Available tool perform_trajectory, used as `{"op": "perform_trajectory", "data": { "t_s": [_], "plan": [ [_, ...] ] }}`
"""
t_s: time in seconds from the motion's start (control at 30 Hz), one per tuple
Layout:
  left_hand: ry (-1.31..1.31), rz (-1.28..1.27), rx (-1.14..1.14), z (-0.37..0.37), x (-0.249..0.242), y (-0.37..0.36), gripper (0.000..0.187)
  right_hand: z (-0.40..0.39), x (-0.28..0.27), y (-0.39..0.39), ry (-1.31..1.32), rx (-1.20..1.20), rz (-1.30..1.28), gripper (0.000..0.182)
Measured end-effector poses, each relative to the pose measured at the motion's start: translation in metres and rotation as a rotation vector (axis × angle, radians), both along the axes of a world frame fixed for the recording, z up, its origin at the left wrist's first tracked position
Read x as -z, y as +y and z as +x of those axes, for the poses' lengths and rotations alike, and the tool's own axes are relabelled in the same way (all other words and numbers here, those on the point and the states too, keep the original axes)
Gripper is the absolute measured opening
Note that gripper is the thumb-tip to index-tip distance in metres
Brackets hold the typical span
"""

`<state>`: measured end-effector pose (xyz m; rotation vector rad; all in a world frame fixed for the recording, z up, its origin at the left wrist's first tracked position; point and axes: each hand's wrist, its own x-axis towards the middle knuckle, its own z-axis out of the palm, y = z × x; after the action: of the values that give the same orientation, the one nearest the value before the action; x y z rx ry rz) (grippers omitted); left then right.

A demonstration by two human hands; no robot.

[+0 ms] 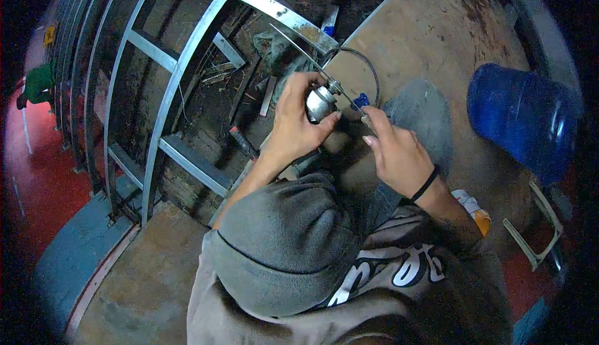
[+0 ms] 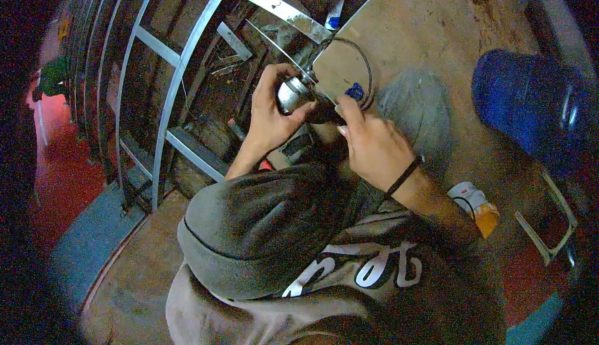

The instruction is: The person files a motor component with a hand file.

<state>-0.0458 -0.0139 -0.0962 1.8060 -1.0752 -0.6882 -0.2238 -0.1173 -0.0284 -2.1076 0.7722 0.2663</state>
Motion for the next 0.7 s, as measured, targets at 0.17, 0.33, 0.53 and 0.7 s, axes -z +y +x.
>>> {"op": "perform_trajectory", "data": {
  "t_s": [0.17,0.33,0.53,0.7],
  "plan": [
    [-0.012,-0.037,-0.065,-0.003,0.003,-0.006,0.051,-0.013,0.004,0.007,-0.033,0.022,-0.067,0.039],
    [0.021,-0.043,-0.175,0.003,0.016,-0.005,0.042,-0.050,-0.008,0.010,0.012,-0.008,-0.064,0.042],
    [0.046,-0.077,-0.197,0.009,0.018,-0.006,0.038,-0.036,-0.020,-0.003,0.055,-0.076,0.083,0.052],
    [-0.048,-0.048,-0.161,0.009,0.020,-0.001,0.043,-0.028,-0.028,-0.008,0.074,-0.168,0.100,0.056]
  ]
}}
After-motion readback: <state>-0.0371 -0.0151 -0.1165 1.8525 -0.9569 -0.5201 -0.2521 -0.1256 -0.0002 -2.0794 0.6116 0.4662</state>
